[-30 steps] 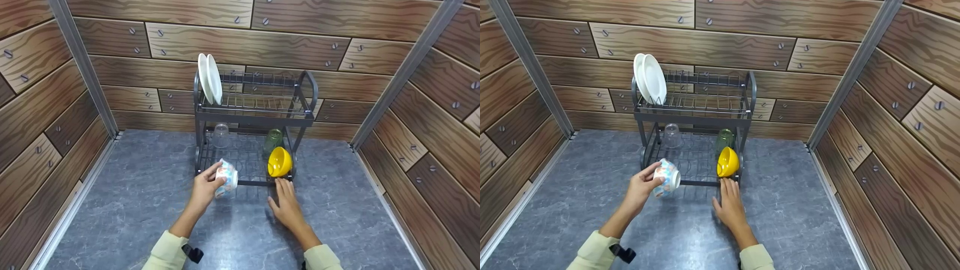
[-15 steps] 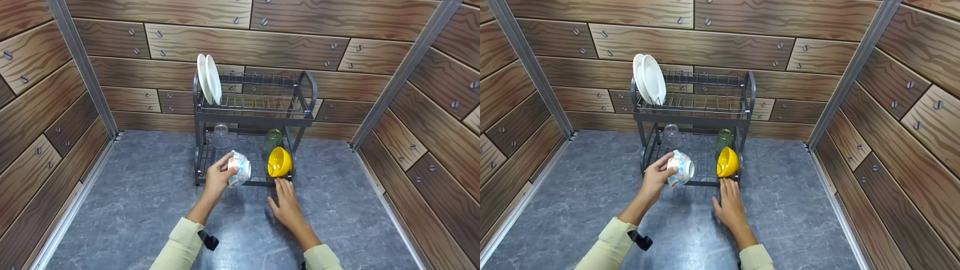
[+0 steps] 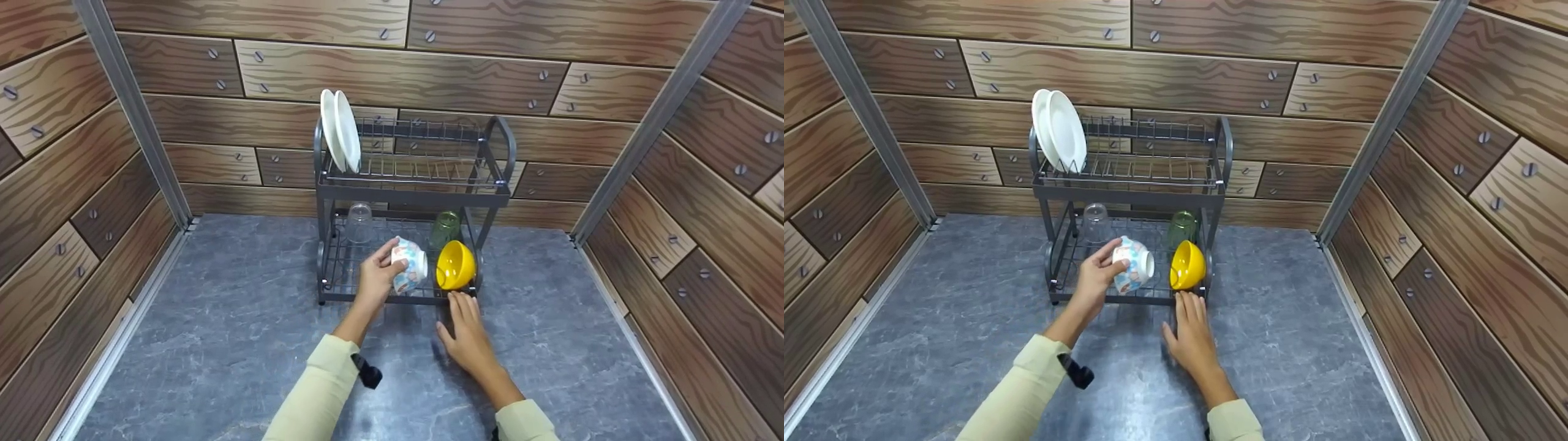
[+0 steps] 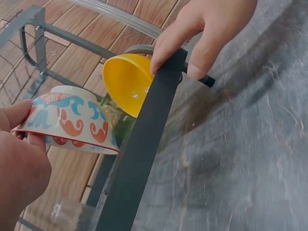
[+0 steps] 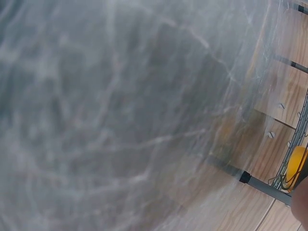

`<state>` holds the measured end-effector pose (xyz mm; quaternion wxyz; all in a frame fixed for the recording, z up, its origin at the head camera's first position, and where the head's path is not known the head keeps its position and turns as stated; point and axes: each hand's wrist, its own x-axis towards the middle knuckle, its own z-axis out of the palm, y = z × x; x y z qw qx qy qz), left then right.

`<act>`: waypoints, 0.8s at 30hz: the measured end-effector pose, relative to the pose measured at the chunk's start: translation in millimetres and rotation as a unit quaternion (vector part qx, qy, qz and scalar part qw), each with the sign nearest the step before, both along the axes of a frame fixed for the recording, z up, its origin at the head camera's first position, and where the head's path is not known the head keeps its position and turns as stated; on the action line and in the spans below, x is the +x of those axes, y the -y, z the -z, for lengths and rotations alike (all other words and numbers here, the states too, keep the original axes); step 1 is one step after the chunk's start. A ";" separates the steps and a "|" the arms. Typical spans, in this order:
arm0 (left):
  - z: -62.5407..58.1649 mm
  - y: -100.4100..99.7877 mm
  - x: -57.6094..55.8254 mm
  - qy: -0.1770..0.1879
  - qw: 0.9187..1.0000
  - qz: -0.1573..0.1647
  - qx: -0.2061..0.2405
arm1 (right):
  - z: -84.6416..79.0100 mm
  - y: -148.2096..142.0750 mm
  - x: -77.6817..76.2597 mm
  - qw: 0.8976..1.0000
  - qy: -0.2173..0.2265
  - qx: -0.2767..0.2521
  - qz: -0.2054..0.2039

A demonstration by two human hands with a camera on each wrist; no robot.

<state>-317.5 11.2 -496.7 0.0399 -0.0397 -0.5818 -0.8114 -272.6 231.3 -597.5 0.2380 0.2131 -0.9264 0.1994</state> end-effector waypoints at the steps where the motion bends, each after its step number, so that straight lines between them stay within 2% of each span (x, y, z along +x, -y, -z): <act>1: 0.5 -3.6 -2.2 0.002 1.000 0.001 0.001 | 0.2 -0.1 -0.2 1.000 -0.002 0.000 -0.001; 9: 9.0 -28.0 -17.7 -0.004 1.000 0.020 0.009 | 1.4 -0.8 -1.8 1.000 -0.006 0.001 -0.002; 16: 15.4 -43.7 -26.7 0.013 0.999 0.024 0.021 | 2.5 -0.5 -1.9 1.000 -0.025 -0.009 -0.014; 24: 14.6 -58.7 -34.3 0.008 0.999 0.028 0.031 | 2.7 -0.5 -1.5 0.999 -0.025 -0.012 -0.017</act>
